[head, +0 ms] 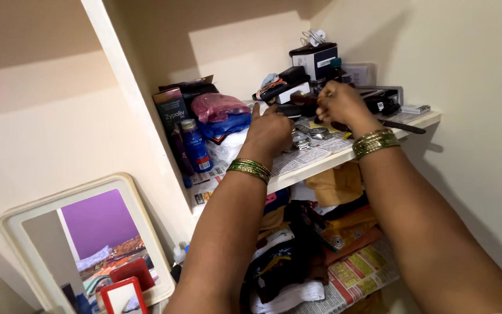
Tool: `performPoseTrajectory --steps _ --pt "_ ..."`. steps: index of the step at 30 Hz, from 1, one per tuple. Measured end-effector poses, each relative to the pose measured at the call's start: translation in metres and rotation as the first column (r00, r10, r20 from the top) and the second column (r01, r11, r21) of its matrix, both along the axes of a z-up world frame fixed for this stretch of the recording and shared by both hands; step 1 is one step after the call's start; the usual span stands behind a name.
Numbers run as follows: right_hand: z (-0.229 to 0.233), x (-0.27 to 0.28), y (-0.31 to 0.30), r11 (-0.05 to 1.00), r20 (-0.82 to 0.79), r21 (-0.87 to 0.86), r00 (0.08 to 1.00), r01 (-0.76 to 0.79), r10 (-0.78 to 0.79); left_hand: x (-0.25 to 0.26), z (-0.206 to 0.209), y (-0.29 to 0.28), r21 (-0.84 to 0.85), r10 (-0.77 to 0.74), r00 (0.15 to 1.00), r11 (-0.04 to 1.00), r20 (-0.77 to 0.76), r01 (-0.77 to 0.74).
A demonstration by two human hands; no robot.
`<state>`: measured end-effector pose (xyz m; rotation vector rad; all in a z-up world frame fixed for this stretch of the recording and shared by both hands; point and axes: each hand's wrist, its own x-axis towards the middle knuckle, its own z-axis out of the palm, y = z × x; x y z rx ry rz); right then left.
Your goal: The person picks up various small objects including a comb, hair tie, and keys from a shelf and places them into a red container or a small pouch.
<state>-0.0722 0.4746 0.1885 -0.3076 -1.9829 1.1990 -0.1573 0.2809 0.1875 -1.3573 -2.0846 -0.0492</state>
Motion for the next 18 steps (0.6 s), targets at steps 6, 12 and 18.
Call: performPoseTrajectory --steps 6,12,18 --pt "-0.002 -0.01 0.008 0.967 0.249 0.228 0.953 0.116 -0.173 -0.005 -0.003 0.002 0.019 -0.012 1.0 1.0 -0.006 0.012" --pt "-0.012 -0.005 0.023 0.832 0.229 0.505 0.893 0.231 -0.387 -0.008 -0.006 0.003 0.05 -0.049 0.999 0.997 -0.022 0.05" --pt "-0.014 0.006 0.01 0.785 0.166 0.554 0.887 0.278 -0.431 -0.006 -0.004 0.002 0.04 -0.041 0.999 0.998 -0.011 0.042"
